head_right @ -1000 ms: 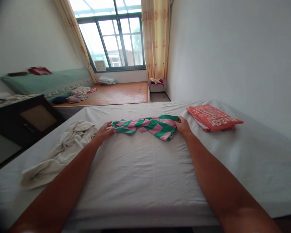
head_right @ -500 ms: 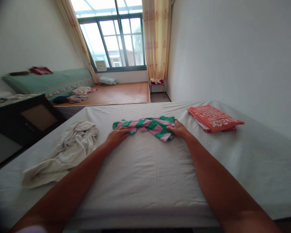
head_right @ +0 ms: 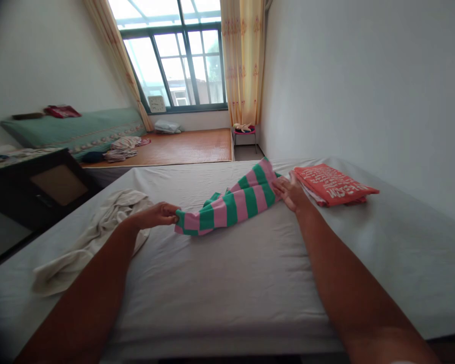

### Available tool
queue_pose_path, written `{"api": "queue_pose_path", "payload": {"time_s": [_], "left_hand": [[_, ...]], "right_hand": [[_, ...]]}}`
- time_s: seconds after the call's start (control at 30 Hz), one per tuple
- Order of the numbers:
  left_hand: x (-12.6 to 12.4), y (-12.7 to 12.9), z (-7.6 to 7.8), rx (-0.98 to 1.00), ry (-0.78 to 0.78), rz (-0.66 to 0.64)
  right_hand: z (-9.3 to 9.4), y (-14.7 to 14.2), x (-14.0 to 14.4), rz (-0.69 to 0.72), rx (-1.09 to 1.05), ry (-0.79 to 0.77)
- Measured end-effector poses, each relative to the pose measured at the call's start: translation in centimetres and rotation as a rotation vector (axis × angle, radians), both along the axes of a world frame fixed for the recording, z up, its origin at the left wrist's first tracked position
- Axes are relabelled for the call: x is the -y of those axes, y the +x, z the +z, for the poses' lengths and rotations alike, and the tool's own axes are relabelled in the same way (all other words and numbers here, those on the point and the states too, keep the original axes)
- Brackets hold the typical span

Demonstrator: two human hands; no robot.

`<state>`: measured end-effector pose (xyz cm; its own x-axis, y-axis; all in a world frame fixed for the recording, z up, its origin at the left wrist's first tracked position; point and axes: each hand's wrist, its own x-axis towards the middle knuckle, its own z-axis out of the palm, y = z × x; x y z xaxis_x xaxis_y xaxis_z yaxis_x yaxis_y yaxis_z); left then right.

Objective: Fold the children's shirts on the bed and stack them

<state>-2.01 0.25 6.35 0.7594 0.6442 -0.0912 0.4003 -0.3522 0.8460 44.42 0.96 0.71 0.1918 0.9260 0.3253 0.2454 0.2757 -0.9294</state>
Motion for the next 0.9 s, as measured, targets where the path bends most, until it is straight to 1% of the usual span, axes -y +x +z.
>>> {"api": "queue_pose_path", "payload": {"time_s": [0.1, 0.17, 0.23, 0.3, 0.33, 0.37, 0.4, 0.43, 0.5, 0.53, 0.6, 0.7, 0.8, 0.9], "left_hand": [[-0.2, 0.1, -0.4, -0.001, -0.037, -0.007], [-0.5, -0.1, -0.7, 0.059, -0.046, 0.041], [-0.8, -0.5, -1.0, 0.166, -0.040, 0.129], [-1.1, -0.9, -1.3, 0.316, -0.045, 0.237], [-1.2, -1.1, -1.5, 0.394, -0.058, 0.286], [-1.2, -1.2, -1.5, 0.468, -0.075, 0.326], [-1.2, -1.2, -1.6, 0.530, -0.093, 0.354], [-1.2, -1.1, -1.5, 0.577, -0.106, 0.370], [-0.9, -0.8, -1.1, 0.640, -0.119, 0.385], [-0.8, -0.6, -0.8, 0.671, -0.117, 0.395], [-0.5, -0.4, 0.0, 0.755, -0.100, 0.433], [-0.4, -0.5, 1.1, 0.932, -0.059, 0.522], [-0.6, -0.8, 1.9, 1.090, -0.057, 0.592], [-1.2, -0.6, 1.9, 1.076, -0.069, 0.678]], "right_hand": [[-0.8, -0.6, 0.0, -0.023, -0.053, -0.068], [-1.1, -0.9, 0.0, -0.006, 0.024, -0.056], [-1.3, -1.0, 0.1, 0.092, 0.173, -0.044], [-1.6, -1.2, 0.1, 0.225, 0.400, -0.039], [-1.9, -1.3, 0.1, 0.259, 0.525, -0.036], [-2.2, -1.4, 0.1, 0.251, 0.640, -0.033], [-2.4, -1.4, 0.1, 0.198, 0.732, -0.029], [-2.6, -1.5, 0.0, 0.114, 0.791, -0.023], [-2.5, -1.4, -0.1, -0.050, 0.813, 0.006], [-2.2, -1.4, -0.1, -0.100, 0.785, 0.029], [-0.9, -1.3, 0.3, -0.134, 0.663, 0.085], [2.0, -1.7, 1.4, -0.125, 0.334, 0.140], [4.3, -2.6, 2.7, -0.036, -0.017, 0.101], [5.0, -3.7, 3.3, 0.042, -0.175, 0.039]]}}
